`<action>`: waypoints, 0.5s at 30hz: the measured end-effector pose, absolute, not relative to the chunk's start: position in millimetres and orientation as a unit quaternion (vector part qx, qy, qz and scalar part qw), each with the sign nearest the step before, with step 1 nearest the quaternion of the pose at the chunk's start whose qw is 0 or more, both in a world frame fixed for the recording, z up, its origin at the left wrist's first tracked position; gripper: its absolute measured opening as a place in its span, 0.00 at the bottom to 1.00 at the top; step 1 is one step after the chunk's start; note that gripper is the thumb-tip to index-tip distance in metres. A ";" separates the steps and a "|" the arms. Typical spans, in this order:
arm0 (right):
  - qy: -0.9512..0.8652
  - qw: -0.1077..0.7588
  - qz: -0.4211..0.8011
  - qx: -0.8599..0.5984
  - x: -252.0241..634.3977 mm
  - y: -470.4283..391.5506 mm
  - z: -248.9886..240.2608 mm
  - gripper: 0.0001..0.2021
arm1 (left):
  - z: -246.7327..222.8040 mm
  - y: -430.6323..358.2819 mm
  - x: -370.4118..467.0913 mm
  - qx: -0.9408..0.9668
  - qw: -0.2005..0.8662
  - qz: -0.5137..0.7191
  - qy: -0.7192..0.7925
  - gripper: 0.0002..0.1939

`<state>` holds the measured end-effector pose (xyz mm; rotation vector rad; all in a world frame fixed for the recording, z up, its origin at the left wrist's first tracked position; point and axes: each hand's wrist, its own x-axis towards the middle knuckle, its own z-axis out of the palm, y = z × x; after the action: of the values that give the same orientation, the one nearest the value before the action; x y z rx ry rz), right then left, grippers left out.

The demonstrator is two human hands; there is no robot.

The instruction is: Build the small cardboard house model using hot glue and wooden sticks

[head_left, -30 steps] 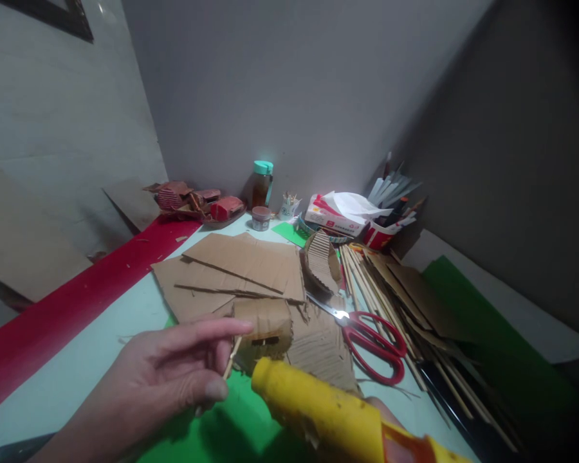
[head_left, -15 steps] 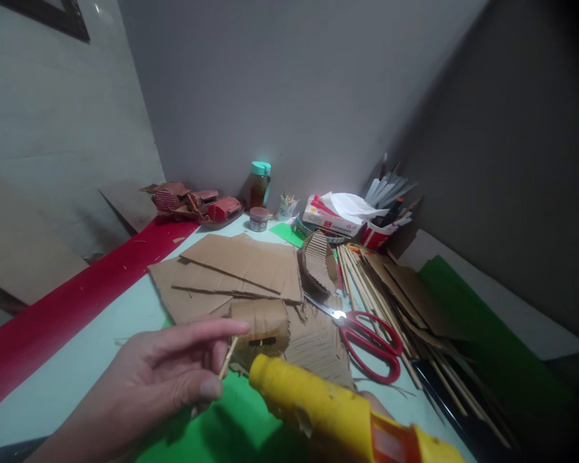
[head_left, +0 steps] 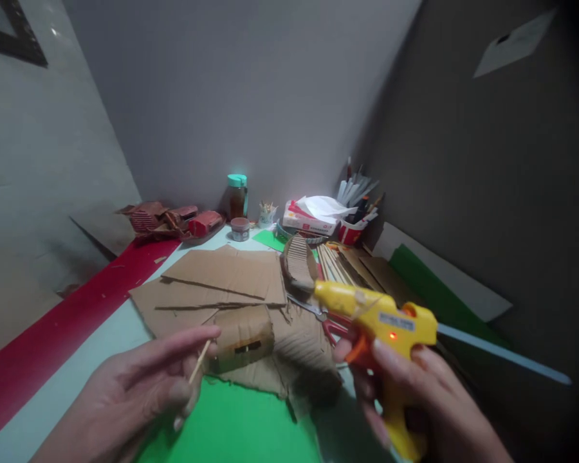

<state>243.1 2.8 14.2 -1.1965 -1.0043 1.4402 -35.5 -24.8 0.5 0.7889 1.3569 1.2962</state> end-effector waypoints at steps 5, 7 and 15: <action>-0.374 0.537 0.561 -0.508 273.9 24.9 4.9 0.17 | -8.7 -21.8 -43.7 0.347 0.545 0.534 0.546 0.28; -0.419 0.500 0.534 -0.538 285.0 26.1 -0.4 0.18 | -17.3 -20.4 -51.0 0.330 0.558 0.532 0.544 0.29; -0.595 0.295 0.437 -0.607 298.5 24.9 -6.6 0.33 | -4.8 -22.8 -45.0 0.332 0.555 0.523 0.556 0.25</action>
<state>298.5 24.9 -6.6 -1.6145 -1.5833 1.1637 -45.0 -22.8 -4.8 0.7832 1.3126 1.2341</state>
